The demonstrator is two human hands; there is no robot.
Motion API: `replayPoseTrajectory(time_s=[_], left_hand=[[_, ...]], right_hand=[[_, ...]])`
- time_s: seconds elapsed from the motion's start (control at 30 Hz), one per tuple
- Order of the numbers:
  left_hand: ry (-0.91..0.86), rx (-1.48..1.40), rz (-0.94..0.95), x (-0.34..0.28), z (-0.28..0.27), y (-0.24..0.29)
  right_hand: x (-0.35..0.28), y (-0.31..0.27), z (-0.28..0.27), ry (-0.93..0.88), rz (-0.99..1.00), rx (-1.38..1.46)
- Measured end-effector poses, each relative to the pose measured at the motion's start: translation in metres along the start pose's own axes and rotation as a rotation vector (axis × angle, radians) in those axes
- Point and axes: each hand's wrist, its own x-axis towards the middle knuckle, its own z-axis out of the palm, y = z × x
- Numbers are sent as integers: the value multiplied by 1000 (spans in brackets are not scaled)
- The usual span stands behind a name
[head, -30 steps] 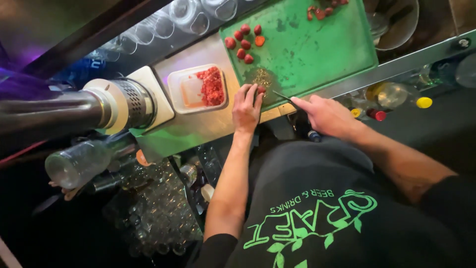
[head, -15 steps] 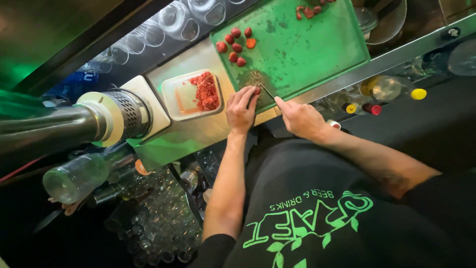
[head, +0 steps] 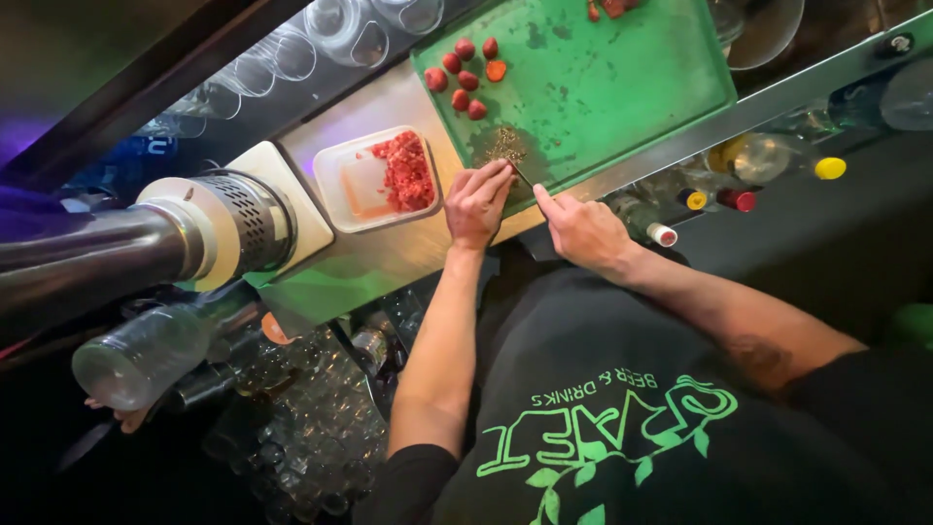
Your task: The person chops strawberries on a green cutting board using a knife. They repeatedly slice the fruit into small pieces and transfer them into a white plastic container placed next to the board.
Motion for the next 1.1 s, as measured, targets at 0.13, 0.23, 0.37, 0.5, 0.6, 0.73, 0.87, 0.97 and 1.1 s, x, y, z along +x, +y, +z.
replayPoseTrajectory(time_s=[0.13,0.23,0.37,0.5,0.6,0.73,0.87,0.97,1.1], left_hand=[[-12,-37,7,6,-6,3],[-1,-44,17,6,-6,5],[17,-56,14,6,-6,0],[8,-30,11,4,-6,-1],[1,-51,5,3,-6,-3],[-14,-41,11,6,-8,-3],[4,-33,12,4,-10,-1],[21,-55,11,7,-7,-4],[13,-46,6,3,-7,-6]], right_hand=[[5,-1,26,102,-43,-209],[10,-3,25,168,-17,-202],[4,-4,20,189,-31,-238],[1,-12,18,206,-32,-191],[0,-13,21,190,-37,-161],[10,-12,32,193,-23,-260],[17,-11,31,246,-36,-290],[11,-13,22,283,-73,-342],[-2,-16,26,271,-46,-197]])
